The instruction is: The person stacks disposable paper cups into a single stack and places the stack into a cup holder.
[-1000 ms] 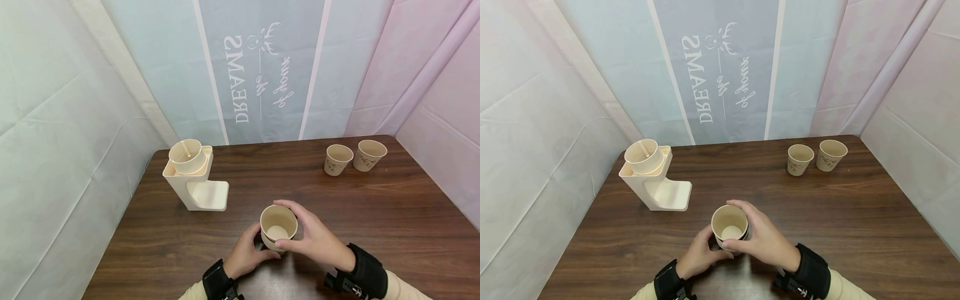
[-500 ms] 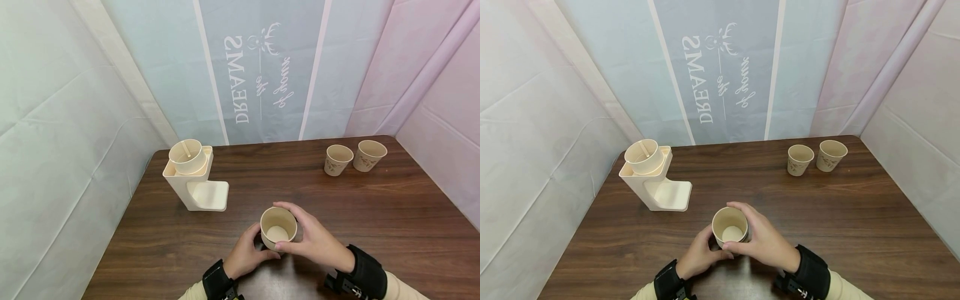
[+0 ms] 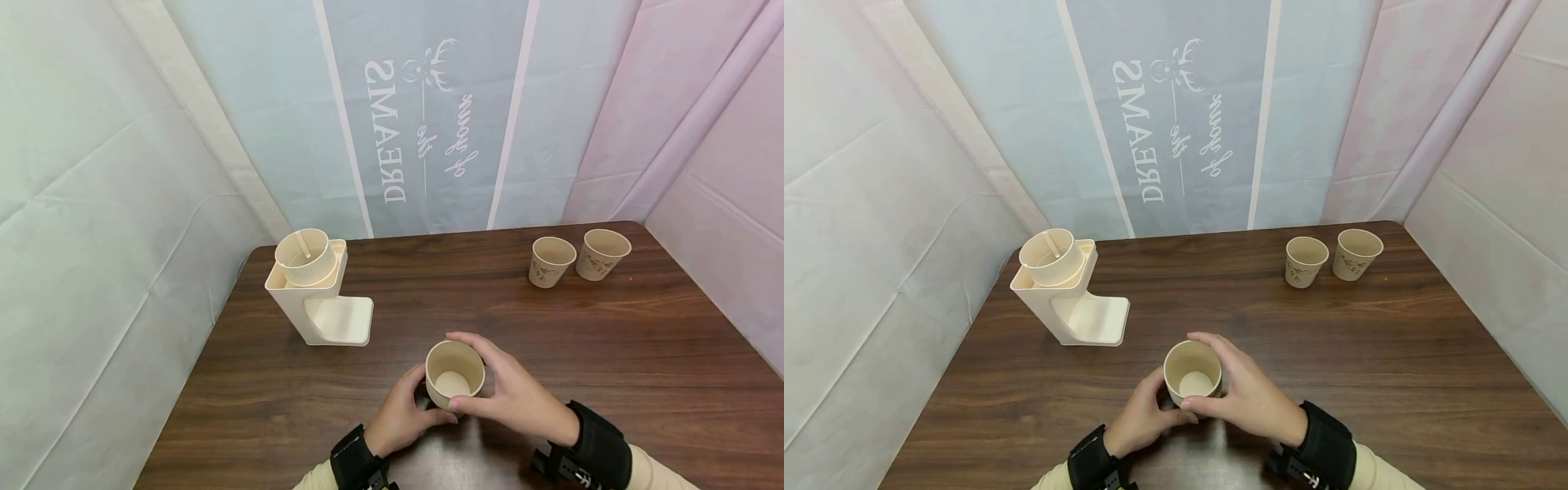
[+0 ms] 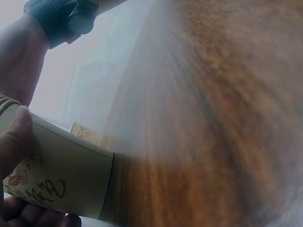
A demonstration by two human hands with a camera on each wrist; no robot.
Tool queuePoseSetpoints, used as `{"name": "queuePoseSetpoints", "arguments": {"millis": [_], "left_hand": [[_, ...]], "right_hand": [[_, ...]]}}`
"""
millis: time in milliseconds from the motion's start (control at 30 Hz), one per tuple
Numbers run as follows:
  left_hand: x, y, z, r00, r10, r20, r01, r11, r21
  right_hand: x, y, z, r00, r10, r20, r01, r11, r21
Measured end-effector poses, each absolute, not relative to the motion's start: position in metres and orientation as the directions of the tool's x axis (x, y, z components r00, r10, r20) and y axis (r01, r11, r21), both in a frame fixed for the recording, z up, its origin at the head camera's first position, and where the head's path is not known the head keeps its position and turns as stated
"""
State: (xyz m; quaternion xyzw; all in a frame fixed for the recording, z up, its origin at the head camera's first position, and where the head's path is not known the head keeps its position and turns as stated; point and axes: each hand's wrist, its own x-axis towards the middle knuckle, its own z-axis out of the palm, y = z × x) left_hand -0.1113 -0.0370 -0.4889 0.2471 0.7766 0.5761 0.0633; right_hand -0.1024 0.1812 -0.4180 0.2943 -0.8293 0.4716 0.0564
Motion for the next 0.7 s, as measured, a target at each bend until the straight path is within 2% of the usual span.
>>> {"name": "queuePoseSetpoints", "arguments": {"millis": [700], "left_hand": [[-0.1111, -0.0367, -0.4890, -0.869, 0.458, 0.185, 0.306, 0.205, 0.930]], "right_hand": [[-0.1017, 0.1826, -0.4170, -0.830, -0.452, 0.327, -0.519, 0.411, -0.749]]}}
